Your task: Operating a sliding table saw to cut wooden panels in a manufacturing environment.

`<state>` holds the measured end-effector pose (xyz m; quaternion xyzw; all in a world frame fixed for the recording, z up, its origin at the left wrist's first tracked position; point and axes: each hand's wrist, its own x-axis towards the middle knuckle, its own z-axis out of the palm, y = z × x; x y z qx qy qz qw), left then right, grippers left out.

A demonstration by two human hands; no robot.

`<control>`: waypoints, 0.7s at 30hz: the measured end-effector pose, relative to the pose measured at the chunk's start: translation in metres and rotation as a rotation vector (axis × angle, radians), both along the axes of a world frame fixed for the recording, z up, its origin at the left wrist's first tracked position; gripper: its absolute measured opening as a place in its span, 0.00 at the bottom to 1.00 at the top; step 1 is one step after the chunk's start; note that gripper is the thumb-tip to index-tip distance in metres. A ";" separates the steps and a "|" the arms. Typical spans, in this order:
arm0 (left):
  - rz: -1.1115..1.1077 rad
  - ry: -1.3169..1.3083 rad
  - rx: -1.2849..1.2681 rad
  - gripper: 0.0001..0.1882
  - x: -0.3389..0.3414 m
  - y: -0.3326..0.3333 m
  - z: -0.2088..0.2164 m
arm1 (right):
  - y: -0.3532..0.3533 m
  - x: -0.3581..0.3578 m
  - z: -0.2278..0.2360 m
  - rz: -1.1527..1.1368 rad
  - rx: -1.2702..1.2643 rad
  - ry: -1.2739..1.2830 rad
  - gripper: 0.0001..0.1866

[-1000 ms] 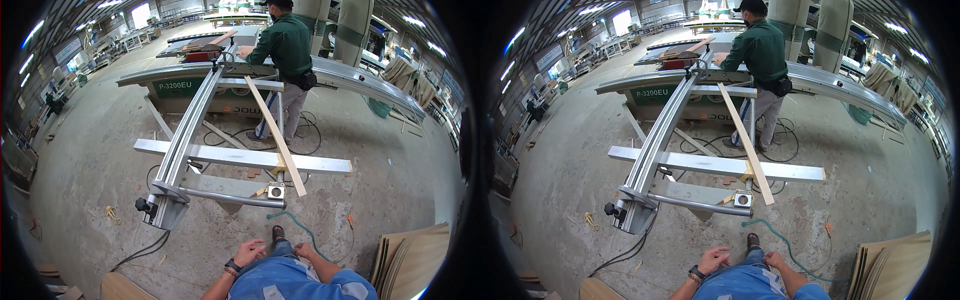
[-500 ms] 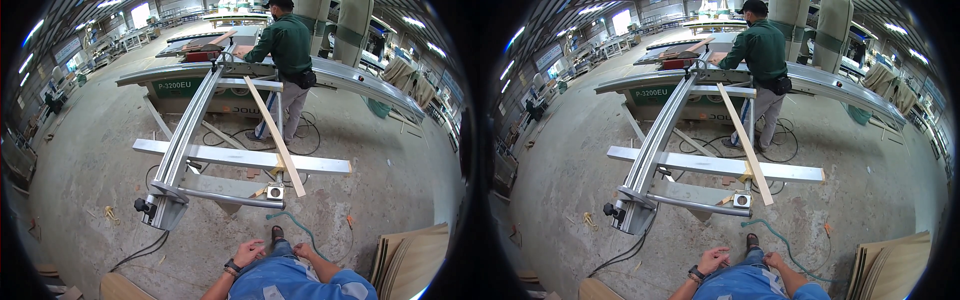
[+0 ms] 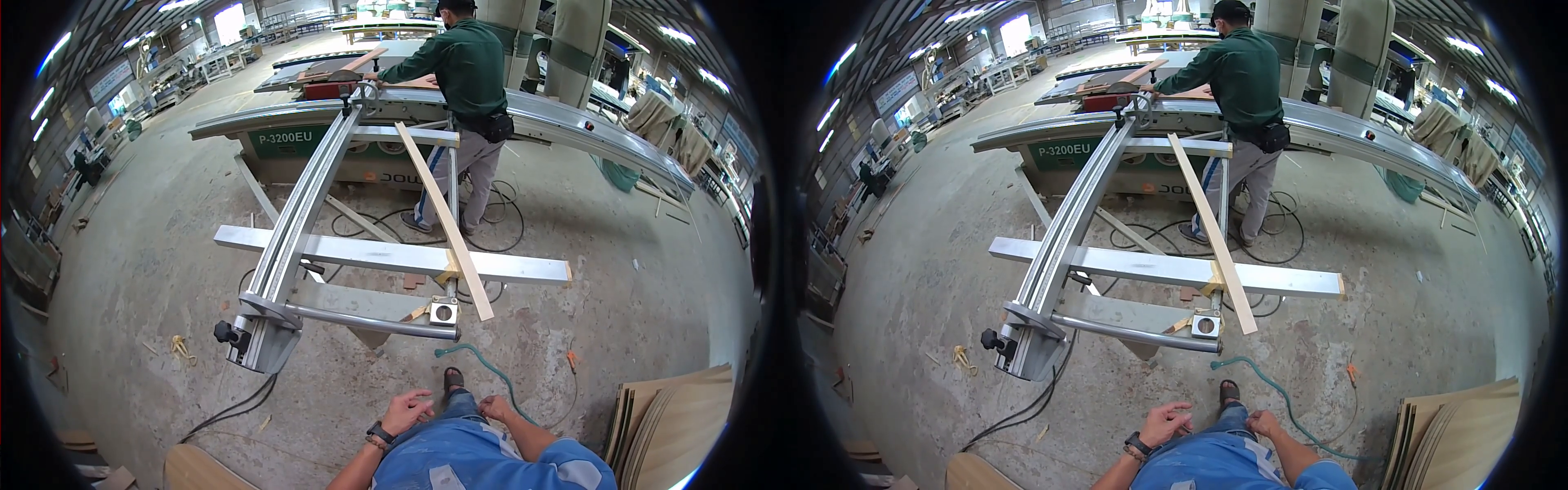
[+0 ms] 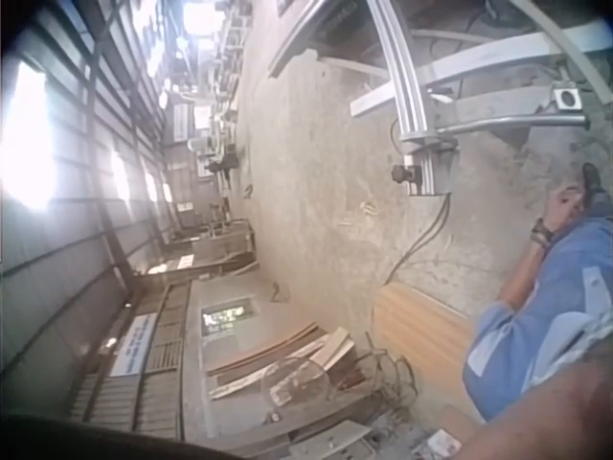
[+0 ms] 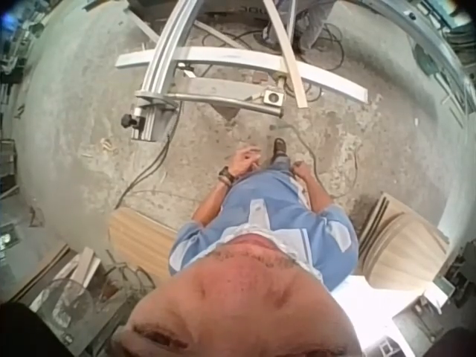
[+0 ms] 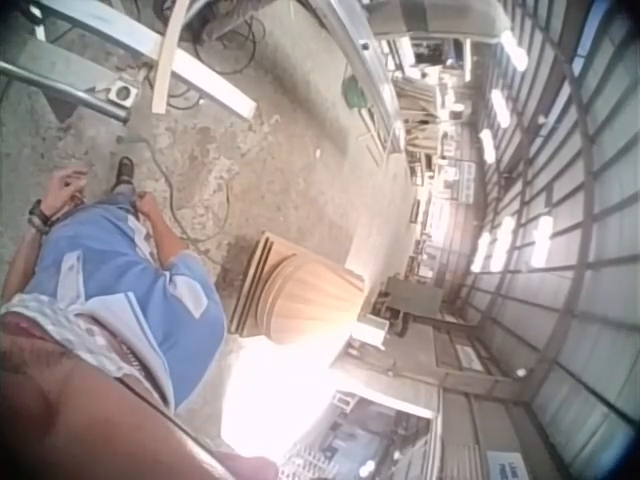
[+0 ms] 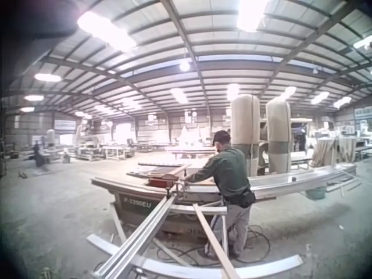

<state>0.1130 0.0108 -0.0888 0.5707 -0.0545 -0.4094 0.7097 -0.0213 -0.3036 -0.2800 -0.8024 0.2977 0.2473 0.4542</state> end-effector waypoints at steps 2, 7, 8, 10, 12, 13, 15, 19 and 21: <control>-0.006 -0.007 0.009 0.18 -0.003 -0.005 0.000 | -0.006 -0.003 -0.001 0.008 0.000 0.002 0.14; -0.003 -0.016 0.028 0.18 -0.013 -0.022 0.000 | -0.022 -0.012 -0.002 0.004 0.013 -0.002 0.15; -0.003 -0.015 0.028 0.18 -0.015 -0.026 0.001 | -0.027 -0.015 -0.003 0.009 0.012 -0.007 0.15; -0.006 -0.021 0.023 0.18 -0.019 -0.034 0.002 | -0.036 -0.019 -0.005 0.014 0.010 -0.012 0.14; -0.009 -0.019 0.023 0.18 -0.024 -0.044 0.003 | -0.046 -0.025 -0.008 0.023 0.014 -0.028 0.14; -0.010 -0.017 0.026 0.18 -0.026 -0.048 0.003 | -0.050 -0.027 -0.007 0.024 0.015 -0.028 0.14; -0.010 -0.019 0.029 0.18 -0.031 -0.057 0.001 | -0.059 -0.031 -0.003 0.002 0.040 -0.015 0.15; -0.008 -0.015 0.033 0.18 -0.042 -0.078 0.002 | -0.078 -0.040 0.005 0.015 0.031 -0.012 0.15; -0.008 -0.010 0.035 0.18 -0.047 -0.089 0.003 | -0.090 -0.047 0.002 -0.007 0.045 -0.017 0.15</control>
